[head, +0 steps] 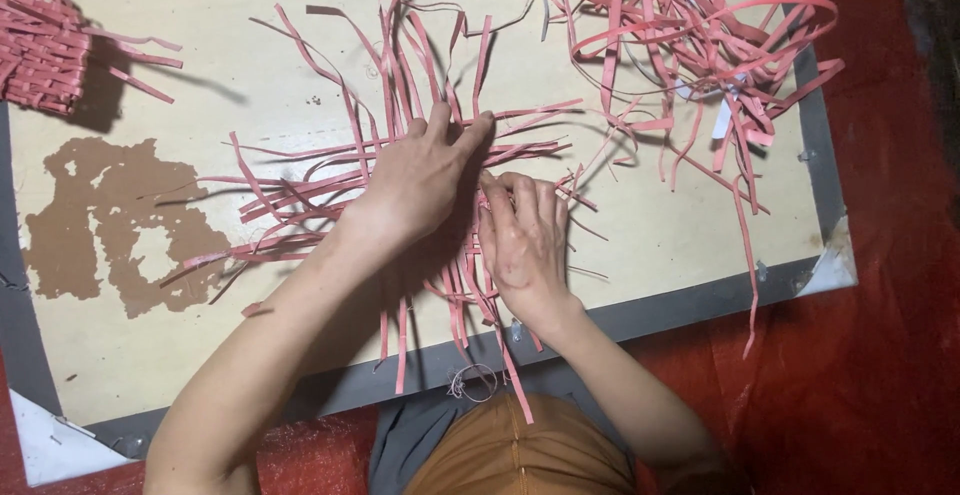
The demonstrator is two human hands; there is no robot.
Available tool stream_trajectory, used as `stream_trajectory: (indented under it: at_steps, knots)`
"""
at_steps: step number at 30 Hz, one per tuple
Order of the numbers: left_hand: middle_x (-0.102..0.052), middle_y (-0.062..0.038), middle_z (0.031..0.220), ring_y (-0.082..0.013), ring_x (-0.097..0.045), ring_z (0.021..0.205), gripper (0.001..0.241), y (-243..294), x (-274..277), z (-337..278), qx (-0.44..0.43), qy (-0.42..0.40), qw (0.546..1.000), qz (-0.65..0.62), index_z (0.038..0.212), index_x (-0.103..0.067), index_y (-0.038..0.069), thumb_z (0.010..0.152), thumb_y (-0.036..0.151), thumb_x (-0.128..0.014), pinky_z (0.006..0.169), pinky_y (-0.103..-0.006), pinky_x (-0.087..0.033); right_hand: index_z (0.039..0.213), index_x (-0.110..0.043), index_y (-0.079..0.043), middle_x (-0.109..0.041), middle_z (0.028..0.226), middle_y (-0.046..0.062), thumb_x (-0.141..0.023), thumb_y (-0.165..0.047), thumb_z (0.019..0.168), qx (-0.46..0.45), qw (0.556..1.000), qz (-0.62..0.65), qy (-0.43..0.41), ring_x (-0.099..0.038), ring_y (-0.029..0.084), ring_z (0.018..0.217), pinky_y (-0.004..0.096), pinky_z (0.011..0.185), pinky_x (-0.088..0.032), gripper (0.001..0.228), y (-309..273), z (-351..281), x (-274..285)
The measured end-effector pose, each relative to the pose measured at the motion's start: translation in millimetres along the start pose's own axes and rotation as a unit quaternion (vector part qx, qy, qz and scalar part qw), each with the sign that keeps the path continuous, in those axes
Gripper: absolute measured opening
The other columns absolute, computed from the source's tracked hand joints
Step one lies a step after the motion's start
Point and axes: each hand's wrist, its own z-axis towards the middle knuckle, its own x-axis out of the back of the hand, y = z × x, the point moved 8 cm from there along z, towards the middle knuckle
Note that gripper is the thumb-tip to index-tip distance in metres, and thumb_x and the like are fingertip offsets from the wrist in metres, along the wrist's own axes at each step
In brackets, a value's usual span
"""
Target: The person is weaving pink plastic strips together on a board to create a square base for a bag.
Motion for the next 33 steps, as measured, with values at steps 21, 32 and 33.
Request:
stream_trajectory:
  at_steps: [21,32,33]
  knots:
    - [-0.041,-0.018,0.099,-0.0373,-0.055,0.085,0.057,11,21,3,0.016,-0.064,0.997,-0.041,0.124,-0.038,0.006,0.068,-0.003,-0.047,0.062,-0.0479,-0.051,0.108,-0.052,-0.005,-0.044,0.093,0.007,-0.046,-0.010,0.082,0.002,1.000,-0.009,0.021,-0.043,0.023,0.086,0.034,0.071,-0.035,0.027,0,-2,-1]
    - [-0.040,-0.017,0.098,-0.0376,-0.054,0.087,0.063,7,21,-1,0.004,-0.064,0.996,-0.057,0.125,-0.039,0.009,0.064,-0.003,-0.049,0.064,-0.0485,-0.050,0.107,-0.053,-0.006,-0.043,0.092,0.006,-0.049,-0.011,0.080,0.003,1.000,-0.014,0.021,-0.043,0.022,0.087,0.033,0.071,-0.035,0.028,3,-2,-2]
    - [-0.040,-0.017,0.098,-0.0380,-0.054,0.088,0.064,6,19,-1,0.003,-0.065,0.996,-0.066,0.125,-0.039,0.008,0.064,-0.003,-0.050,0.065,-0.0486,-0.050,0.107,-0.053,-0.006,-0.043,0.093,0.006,-0.049,-0.011,0.080,0.002,1.000,-0.012,0.017,-0.043,0.022,0.087,0.033,0.072,-0.035,0.028,3,-2,-3]
